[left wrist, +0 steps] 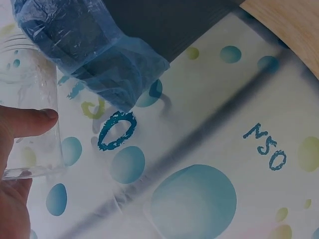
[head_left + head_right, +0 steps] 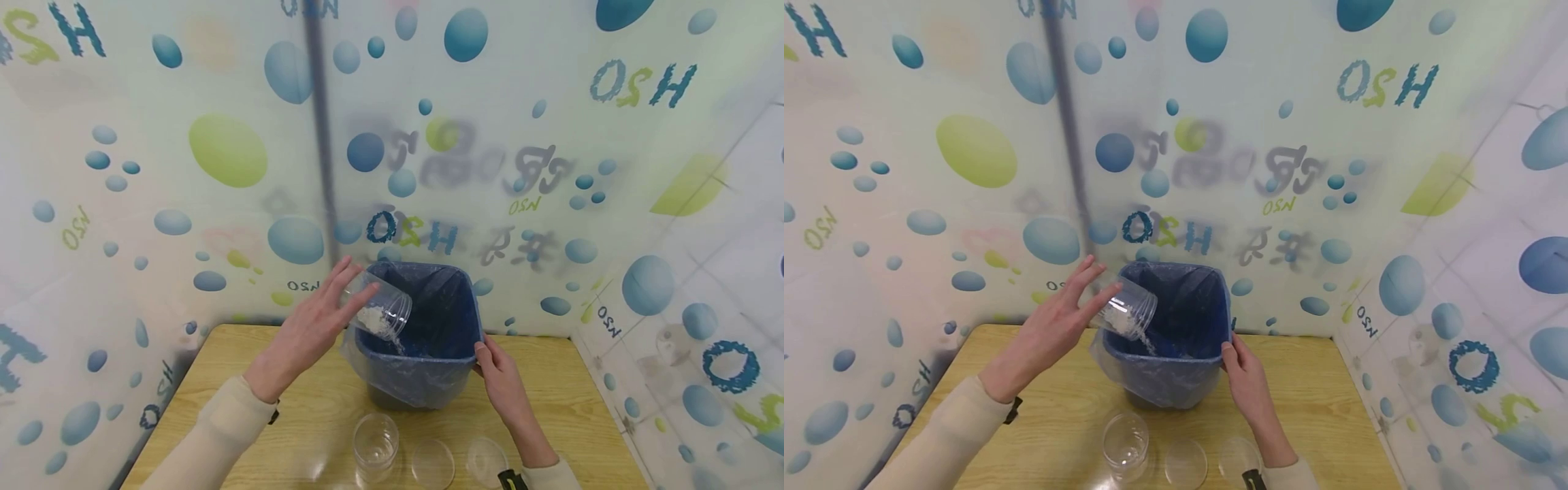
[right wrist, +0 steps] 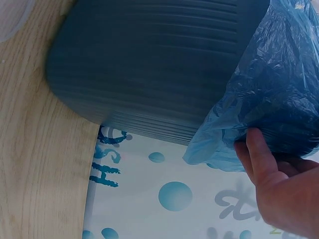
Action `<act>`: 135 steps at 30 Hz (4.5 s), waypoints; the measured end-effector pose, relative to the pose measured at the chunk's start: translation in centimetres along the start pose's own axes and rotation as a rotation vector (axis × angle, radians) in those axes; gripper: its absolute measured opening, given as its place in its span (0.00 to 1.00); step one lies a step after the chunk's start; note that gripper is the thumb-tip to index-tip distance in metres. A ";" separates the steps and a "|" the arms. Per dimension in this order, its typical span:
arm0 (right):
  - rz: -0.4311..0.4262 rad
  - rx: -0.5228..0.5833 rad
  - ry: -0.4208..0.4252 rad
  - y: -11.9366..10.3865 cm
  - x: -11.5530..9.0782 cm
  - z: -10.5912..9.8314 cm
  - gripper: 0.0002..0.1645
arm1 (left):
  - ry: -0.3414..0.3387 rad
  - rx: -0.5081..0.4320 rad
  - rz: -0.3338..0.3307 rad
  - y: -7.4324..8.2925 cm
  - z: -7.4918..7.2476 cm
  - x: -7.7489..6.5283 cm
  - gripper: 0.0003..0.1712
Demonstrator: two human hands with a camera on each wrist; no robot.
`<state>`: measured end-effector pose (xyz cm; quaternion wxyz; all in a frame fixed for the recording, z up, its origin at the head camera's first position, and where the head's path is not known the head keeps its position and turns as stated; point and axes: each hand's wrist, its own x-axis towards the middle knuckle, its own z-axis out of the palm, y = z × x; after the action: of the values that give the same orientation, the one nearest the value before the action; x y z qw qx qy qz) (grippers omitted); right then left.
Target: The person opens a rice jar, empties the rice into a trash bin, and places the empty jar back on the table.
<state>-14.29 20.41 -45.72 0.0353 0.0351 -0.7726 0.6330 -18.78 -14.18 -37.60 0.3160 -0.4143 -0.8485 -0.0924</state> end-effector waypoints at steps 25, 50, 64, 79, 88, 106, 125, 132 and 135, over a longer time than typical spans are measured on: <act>0.008 -0.015 0.005 0.4 0.2 0.0 0.33 | -0.068 0.108 0.137 0.4 0.0 -0.1 0.56; 0.006 0.001 -0.012 0.0 0.1 0.1 0.32 | -0.071 0.185 0.153 1.2 0.6 0.5 0.52; 0.019 -0.020 -0.007 0.0 0.2 -0.2 0.33 | -0.051 0.238 0.182 1.1 0.5 0.8 0.54; 0.012 -0.022 -0.004 0.1 0.0 -0.3 0.33 | 0.074 0.227 0.136 0.7 0.7 1.5 0.55; 0.015 -0.029 0.003 0.1 0.1 -0.2 0.33 | 0.023 0.252 0.165 0.7 0.6 1.3 0.55; 0.015 -0.030 0.009 0.1 0.3 0.1 0.33 | 0.051 0.365 0.215 0.3 0.1 1.8 0.54; 0.035 -0.023 -0.006 0.0 0.1 -0.1 0.33 | 0.033 0.331 0.101 0.2 0.3 1.4 0.50; 0.043 -0.044 0.003 0.1 0.0 -0.2 0.34 | 0.203 0.206 -0.114 0.1 0.8 0.6 0.49; 0.034 -0.036 -0.001 0.2 0.0 -0.1 0.34 | 0.248 0.110 -0.161 0.2 0.8 0.1 0.54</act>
<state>-14.27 20.51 -45.92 0.0247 0.0216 -0.7844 0.6194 -19.01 -13.64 -38.24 0.4322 -0.3122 -0.8373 -0.1212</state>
